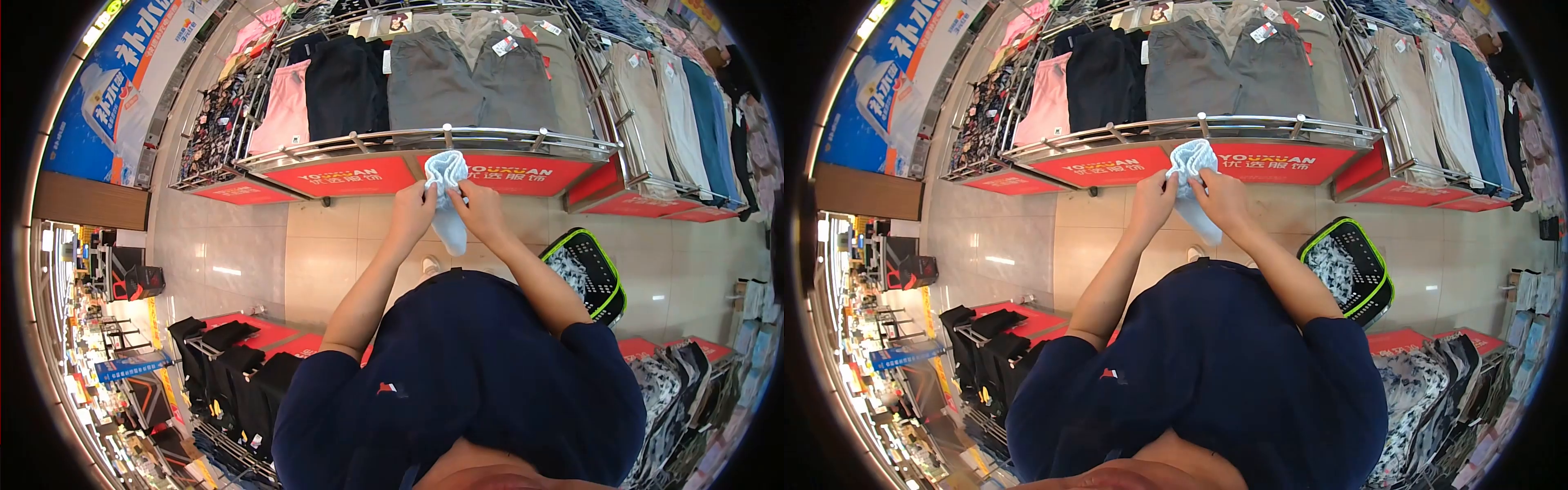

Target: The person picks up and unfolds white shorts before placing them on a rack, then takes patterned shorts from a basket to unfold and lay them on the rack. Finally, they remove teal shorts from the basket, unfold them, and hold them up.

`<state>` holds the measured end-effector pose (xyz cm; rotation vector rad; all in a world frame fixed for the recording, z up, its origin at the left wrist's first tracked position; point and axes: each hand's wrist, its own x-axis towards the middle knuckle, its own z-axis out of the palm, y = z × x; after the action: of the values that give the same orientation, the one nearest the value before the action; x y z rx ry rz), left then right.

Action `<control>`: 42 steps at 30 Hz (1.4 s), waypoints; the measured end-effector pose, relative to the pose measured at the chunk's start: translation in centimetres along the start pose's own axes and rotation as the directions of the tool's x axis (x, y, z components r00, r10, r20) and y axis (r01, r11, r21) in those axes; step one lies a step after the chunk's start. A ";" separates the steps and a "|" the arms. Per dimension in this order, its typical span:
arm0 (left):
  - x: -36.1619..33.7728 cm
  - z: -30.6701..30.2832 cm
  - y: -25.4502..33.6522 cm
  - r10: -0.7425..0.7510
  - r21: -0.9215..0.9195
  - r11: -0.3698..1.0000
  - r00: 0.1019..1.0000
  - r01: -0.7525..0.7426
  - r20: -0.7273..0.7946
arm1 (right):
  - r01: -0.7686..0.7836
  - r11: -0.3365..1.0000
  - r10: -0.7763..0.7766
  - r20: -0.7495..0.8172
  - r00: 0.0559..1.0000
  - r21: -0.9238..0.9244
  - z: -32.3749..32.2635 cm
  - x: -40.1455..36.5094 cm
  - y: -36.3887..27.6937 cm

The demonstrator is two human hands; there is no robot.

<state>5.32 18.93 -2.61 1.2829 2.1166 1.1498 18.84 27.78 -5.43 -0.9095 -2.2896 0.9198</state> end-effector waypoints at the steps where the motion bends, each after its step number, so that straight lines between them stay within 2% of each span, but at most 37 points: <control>1: -0.2 -0.1 0.0 -0.035 -0.013 0.999 0.999 0.035 0.002 | 0.020 0.999 -0.020 0.008 1.000 -0.026 -0.2 -0.1 -0.3; 6: -1.1 -0.4 0.5 0.064 0.088 0.994 0.997 -0.067 0.034 | 0.079 0.990 -0.066 0.110 0.992 -0.120 -0.9 -0.9 -2.2; 7: -1.2 -0.7 0.9 0.086 0.125 0.988 0.995 -0.091 0.047 | 0.132 0.987 -0.122 0.102 0.987 -0.094 -1.1 -1.3 -2.6; 9: -1.2 -1.6 1.0 0.037 0.114 0.992 0.995 -0.047 0.088 | 0.237 0.971 -0.233 0.084 0.969 -0.041 -1.5 -1.9 -3.4; 10: -1.2 -2.0 1.0 0.014 0.108 0.994 0.994 -0.025 0.108 | 0.261 0.965 -0.258 0.120 0.959 -0.010 -1.5 -1.9 -3.1; 12: -1.6 -2.9 1.1 0.079 0.064 0.994 0.987 -0.089 0.141 | 0.304 0.951 -0.309 0.185 0.933 0.053 -1.8 -1.5 -2.6; 15: -2.3 -3.0 1.2 0.129 0.033 0.990 0.972 -0.138 0.198 | 0.402 0.915 -0.387 0.366 0.846 0.036 -3.6 -0.6 -2.9; 19: -2.4 -2.9 0.0 0.270 -0.043 0.963 0.945 -0.266 0.185 | 0.389 0.917 -0.395 0.311 0.864 0.082 -2.5 -0.7 -2.5; 21: -2.2 -3.7 0.2 0.305 -0.025 0.951 0.918 -0.309 0.253 | 0.399 0.906 -0.422 0.243 0.874 0.137 -2.1 -0.9 -2.1; 23: -2.2 -3.8 0.2 0.344 -0.084 0.939 0.884 -0.335 0.317 | 0.402 0.905 -0.424 0.268 0.865 0.137 -3.0 -1.1 -2.7; 24: -2.3 -4.1 0.3 0.305 -0.081 0.952 0.892 -0.295 0.334 | 0.400 0.908 -0.420 0.277 0.864 0.129 -3.9 -0.9 -2.9; 26: -2.2 -4.6 0.8 0.234 -0.071 0.972 0.901 -0.223 0.366 | 0.305 0.929 -0.336 0.134 0.932 0.210 -5.9 0.4 -2.6; 27: -2.1 -5.0 1.1 0.262 -0.096 0.965 0.909 -0.244 0.324 | 0.257 0.931 -0.282 0.065 0.957 0.258 -6.8 1.0 -2.5; 30: -1.8 -5.8 1.9 0.322 -0.137 0.945 0.920 -0.298 0.223 | 0.512 0.852 -0.523 0.131 0.842 0.111 -9.6 4.0 -2.8; 31: -1.6 -6.0 1.7 0.324 -0.130 0.944 0.922 -0.303 0.211 | 0.426 0.890 -0.455 0.334 0.826 0.160 -9.9 4.3 -2.1; 34: -1.2 -6.8 1.8 0.336 -0.060 0.942 0.922 -0.331 0.193 | 0.466 0.858 -0.504 0.534 0.678 0.218 -10.0 4.5 -2.4; 35: -1.1 -7.1 1.9 0.340 -0.029 0.939 0.920 -0.341 0.194 | 0.476 0.842 -0.533 0.524 0.664 0.253 -9.8 4.5 -2.7; 38: -1.0 -7.8 1.9 0.365 0.109 0.913 0.908 -0.392 0.208 | 0.598 0.750 -0.637 0.552 0.538 0.282 -10.8 5.4 -5.1; 41: -0.5 -8.8 2.1 0.425 0.152 0.882 0.892 -0.446 0.153 | 0.735 0.633 -0.698 0.589 0.407 0.242 -10.5 6.6 -5.1; 42: -0.1 -9.0 1.6 0.472 0.191 0.855 0.876 -0.482 0.096 | 0.761 0.626 -0.674 0.609 0.417 0.171 -10.6 7.0 -5.3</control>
<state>0.03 15.28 3.87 1.9991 1.9797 1.0793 19.18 34.24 6.70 0.5280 -2.8965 0.6992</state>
